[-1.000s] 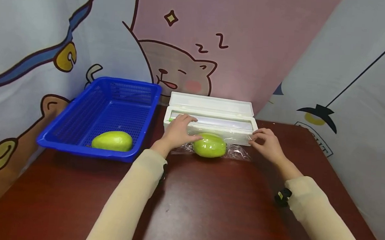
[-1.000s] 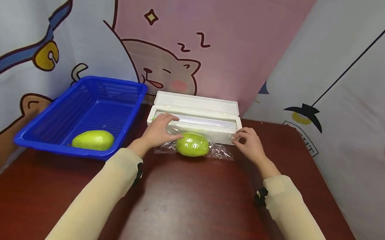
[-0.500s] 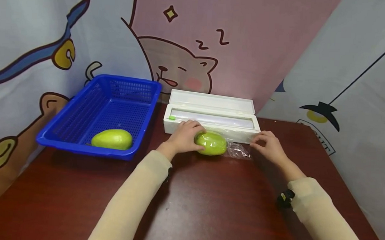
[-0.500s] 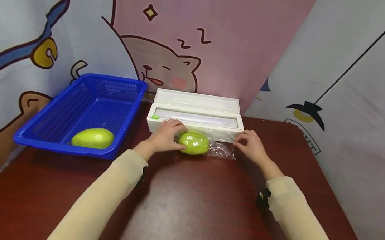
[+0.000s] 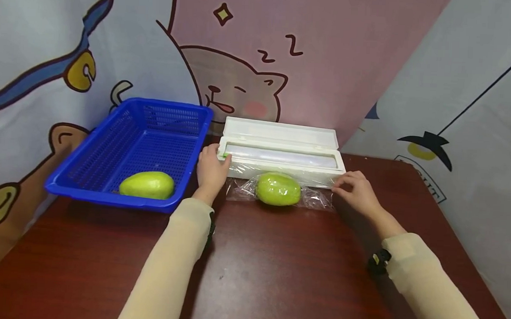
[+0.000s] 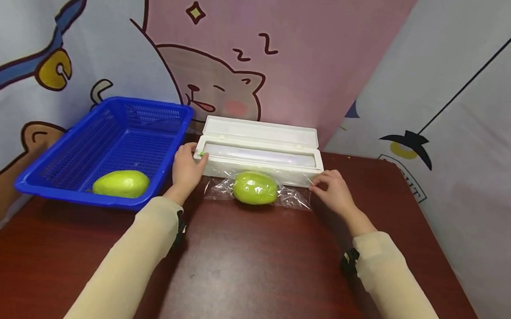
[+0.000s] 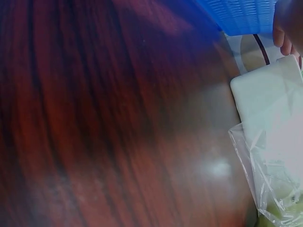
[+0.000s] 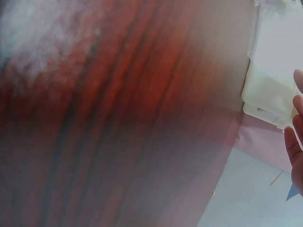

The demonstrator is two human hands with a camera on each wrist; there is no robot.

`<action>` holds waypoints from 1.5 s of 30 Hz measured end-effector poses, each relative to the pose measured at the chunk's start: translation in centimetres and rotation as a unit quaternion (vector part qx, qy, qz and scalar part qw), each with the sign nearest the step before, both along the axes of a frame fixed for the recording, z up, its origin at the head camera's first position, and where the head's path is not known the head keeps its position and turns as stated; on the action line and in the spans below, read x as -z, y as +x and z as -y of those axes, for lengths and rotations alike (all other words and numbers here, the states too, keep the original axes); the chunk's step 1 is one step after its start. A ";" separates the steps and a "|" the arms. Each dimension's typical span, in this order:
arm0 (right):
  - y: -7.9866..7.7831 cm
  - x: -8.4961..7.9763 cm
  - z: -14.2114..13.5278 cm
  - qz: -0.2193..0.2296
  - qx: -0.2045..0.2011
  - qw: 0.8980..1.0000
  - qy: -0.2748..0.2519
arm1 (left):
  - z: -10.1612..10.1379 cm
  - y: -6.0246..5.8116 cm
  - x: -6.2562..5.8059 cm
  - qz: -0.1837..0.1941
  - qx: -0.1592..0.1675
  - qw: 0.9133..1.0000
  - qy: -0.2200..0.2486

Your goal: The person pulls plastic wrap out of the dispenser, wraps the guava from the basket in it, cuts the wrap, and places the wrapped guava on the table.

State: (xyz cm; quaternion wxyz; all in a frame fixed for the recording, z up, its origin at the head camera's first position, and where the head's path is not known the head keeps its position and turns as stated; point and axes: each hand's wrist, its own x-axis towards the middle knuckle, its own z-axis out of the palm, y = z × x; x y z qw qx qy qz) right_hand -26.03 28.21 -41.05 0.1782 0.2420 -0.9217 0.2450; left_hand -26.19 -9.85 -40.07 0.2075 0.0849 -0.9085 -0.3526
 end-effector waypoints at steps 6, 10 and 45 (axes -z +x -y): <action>0.0 -0.1 0.1 0.006 0.004 1.000 0.001 | -0.1 0.0 0.5 -0.013 0.007 1.000 -0.021; 0.2 -0.3 0.3 0.025 0.013 1.000 -0.008 | -1.0 0.2 -0.1 -0.032 0.111 0.986 -0.122; 2.9 -3.5 1.1 0.141 0.023 0.989 0.035 | -6.9 0.3 -2.1 0.024 0.419 0.846 -0.330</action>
